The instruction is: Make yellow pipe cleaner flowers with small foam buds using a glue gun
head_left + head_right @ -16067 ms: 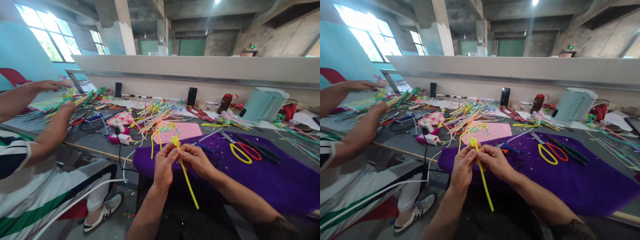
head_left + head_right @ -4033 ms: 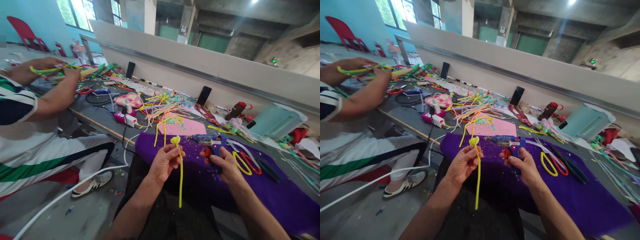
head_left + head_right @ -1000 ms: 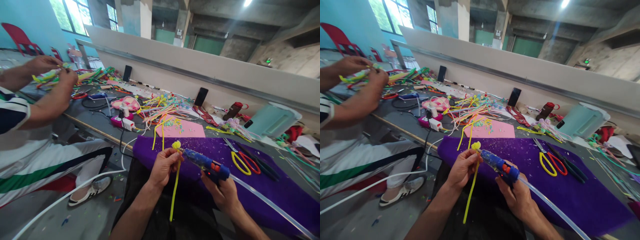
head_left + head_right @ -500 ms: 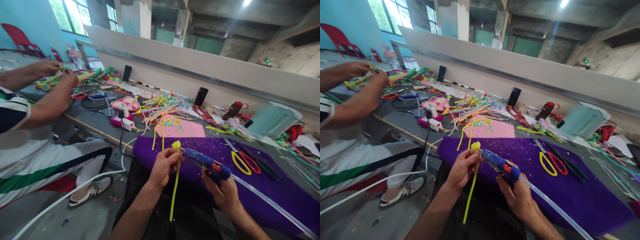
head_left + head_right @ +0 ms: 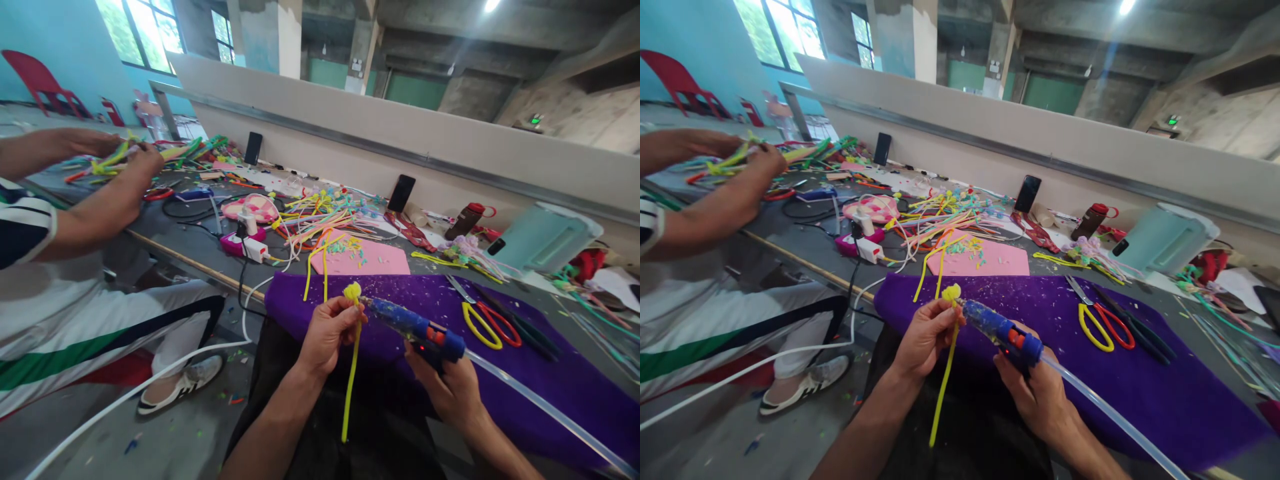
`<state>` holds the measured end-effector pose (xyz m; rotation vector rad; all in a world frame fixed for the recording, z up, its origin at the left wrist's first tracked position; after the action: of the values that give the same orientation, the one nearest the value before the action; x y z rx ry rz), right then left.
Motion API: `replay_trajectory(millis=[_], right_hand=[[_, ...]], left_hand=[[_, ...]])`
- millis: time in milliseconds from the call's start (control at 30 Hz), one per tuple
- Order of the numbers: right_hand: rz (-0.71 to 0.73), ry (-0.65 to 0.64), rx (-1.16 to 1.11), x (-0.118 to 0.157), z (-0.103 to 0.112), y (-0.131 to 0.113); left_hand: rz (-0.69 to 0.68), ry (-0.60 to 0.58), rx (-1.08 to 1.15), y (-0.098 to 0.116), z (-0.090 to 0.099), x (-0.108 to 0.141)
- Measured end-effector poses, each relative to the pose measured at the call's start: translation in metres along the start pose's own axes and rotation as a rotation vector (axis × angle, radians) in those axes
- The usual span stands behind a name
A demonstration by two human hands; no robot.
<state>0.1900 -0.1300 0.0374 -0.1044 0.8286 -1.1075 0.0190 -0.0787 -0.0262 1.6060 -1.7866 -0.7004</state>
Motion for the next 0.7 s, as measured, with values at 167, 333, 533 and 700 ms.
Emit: replay_trajectory(millis=[167, 333, 533, 700], right_hand=[[0.050, -0.052, 0.038, 0.0007, -0.0049, -0.0020], [0.060, -0.049, 0.058, -0.0012, -0.0042, -0.0024], [0.079, -0.072, 0.063, -0.0013, -0.0057, -0.0041], [0.053, -0.066, 0.052, 0.0000, -0.0044, -0.0017]], left_hand=[[-0.017, -0.014, -0.009, 0.0017, -0.0008, -0.0001], [0.000, -0.009, 0.006, 0.0000, -0.0006, -0.0003], [-0.005, -0.004, -0.004, -0.0002, 0.0004, -0.0006], [-0.003, -0.007, 0.003, -0.0002, 0.0000, -0.0008]])
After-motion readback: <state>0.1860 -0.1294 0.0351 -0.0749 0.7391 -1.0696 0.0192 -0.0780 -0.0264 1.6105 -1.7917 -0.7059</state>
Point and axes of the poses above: each hand's wrist, its own x-axis away from the middle knuckle, its own z-axis out of the back of the hand, y = z × x, the point moved 8 cm from there along -x, towards the middle knuckle, and after that the axes turned 4 degrees about x, right-handed, at the moved point
